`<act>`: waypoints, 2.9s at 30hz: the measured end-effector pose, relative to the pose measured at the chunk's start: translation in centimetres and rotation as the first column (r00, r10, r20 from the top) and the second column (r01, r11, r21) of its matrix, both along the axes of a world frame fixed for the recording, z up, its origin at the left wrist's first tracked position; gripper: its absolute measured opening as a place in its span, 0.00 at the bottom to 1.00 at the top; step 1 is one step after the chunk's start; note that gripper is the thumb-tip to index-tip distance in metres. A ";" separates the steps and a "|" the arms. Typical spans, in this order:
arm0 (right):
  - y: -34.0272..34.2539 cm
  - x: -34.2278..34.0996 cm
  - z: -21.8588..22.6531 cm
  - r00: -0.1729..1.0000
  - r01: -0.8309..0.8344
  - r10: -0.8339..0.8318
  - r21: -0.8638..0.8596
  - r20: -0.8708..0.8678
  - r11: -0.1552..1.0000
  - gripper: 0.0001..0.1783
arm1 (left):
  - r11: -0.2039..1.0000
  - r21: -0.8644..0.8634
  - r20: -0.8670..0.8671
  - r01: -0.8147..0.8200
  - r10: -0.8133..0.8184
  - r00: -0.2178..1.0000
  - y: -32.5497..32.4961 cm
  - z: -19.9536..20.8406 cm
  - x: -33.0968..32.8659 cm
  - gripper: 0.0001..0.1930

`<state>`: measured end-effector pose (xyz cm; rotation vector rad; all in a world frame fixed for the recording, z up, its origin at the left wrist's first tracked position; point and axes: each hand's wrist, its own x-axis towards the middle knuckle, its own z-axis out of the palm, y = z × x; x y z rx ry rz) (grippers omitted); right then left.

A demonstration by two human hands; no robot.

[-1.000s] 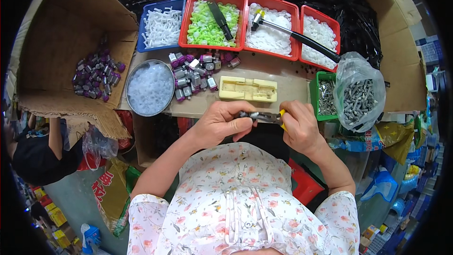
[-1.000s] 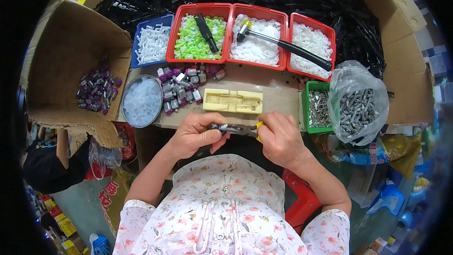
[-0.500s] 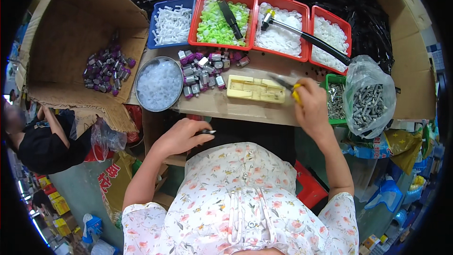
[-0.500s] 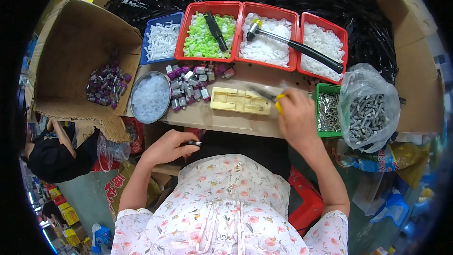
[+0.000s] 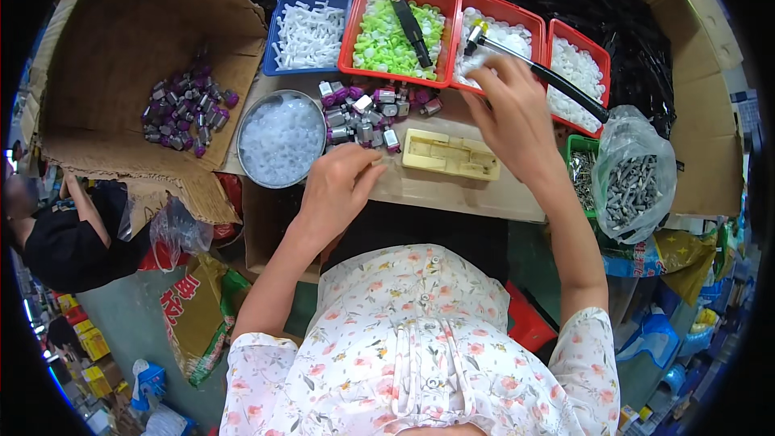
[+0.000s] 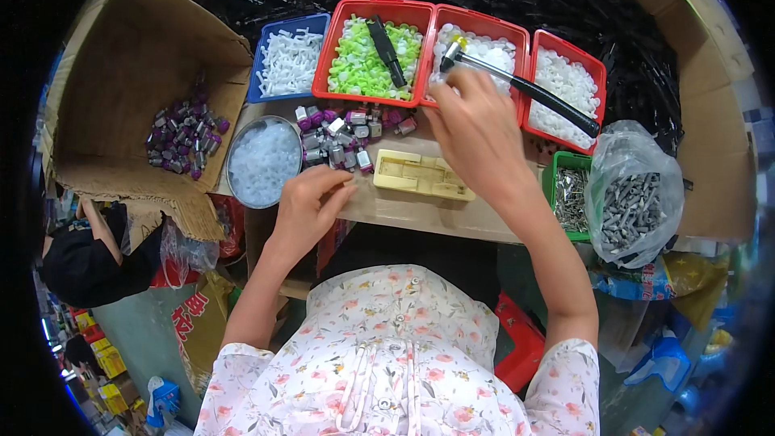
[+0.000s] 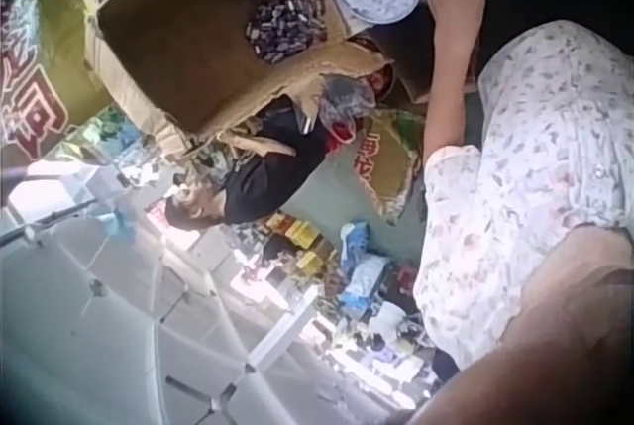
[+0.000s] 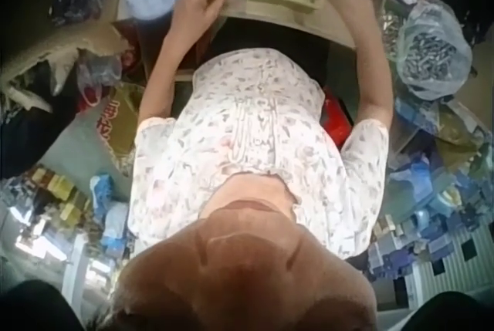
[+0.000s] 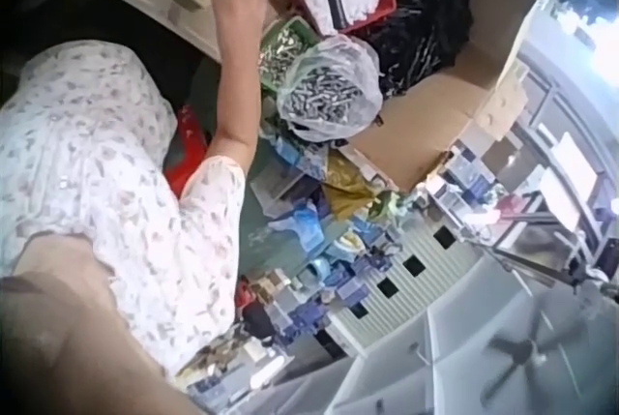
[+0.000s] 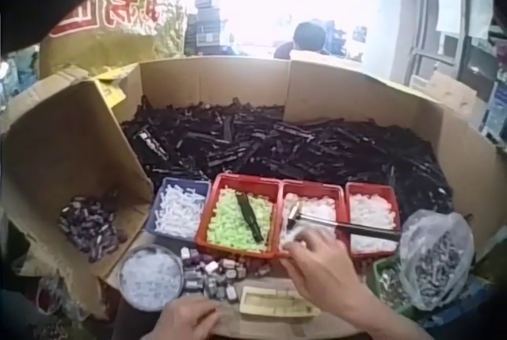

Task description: Assembling small plastic and metal components using a jig and pliers at a workbench.

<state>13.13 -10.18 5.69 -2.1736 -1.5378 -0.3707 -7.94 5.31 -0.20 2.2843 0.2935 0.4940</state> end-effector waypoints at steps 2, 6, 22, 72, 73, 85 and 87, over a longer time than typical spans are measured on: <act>3.5 1.2 -0.8 0.995 0.073 -0.070 -0.035 0.070 0.997 0.10 | 1.000 0.022 0.016 -0.018 0.018 1.000 0.1 -0.2 1.0 0.06; 8.7 4.0 -3.6 0.964 0.124 -0.118 -0.009 0.239 0.992 0.12 | 0.996 0.080 0.052 -0.037 0.033 0.998 -0.2 -0.8 1.5 0.06; 8.3 4.7 -2.0 0.973 0.086 -0.014 0.308 -0.231 0.947 0.11 | 0.996 0.080 0.015 -0.045 0.044 0.999 -0.4 -0.3 1.8 0.05; -0.4 -2.4 -0.4 0.038 0.187 0.289 0.291 -0.956 0.938 0.16 | 0.602 -0.796 0.142 0.066 0.080 0.987 -3.1 1.2 4.8 0.17; -1.3 -2.8 -0.4 0.039 0.193 0.285 0.288 -0.958 0.938 0.16 | 0.602 -0.798 0.127 0.017 0.141 0.982 -3.5 1.5 4.8 0.14; -6.9 -3.4 -3.9 0.992 -0.126 0.125 -0.066 -0.026 0.990 0.19 | 0.764 -0.644 -0.157 -0.035 -0.088 0.984 -2.4 1.6 4.5 0.12; -6.8 -3.2 -4.5 0.991 -0.123 0.119 -0.066 -0.063 0.990 0.17 | 0.948 -0.294 0.054 -0.122 0.144 0.988 -1.8 2.2 3.8 0.11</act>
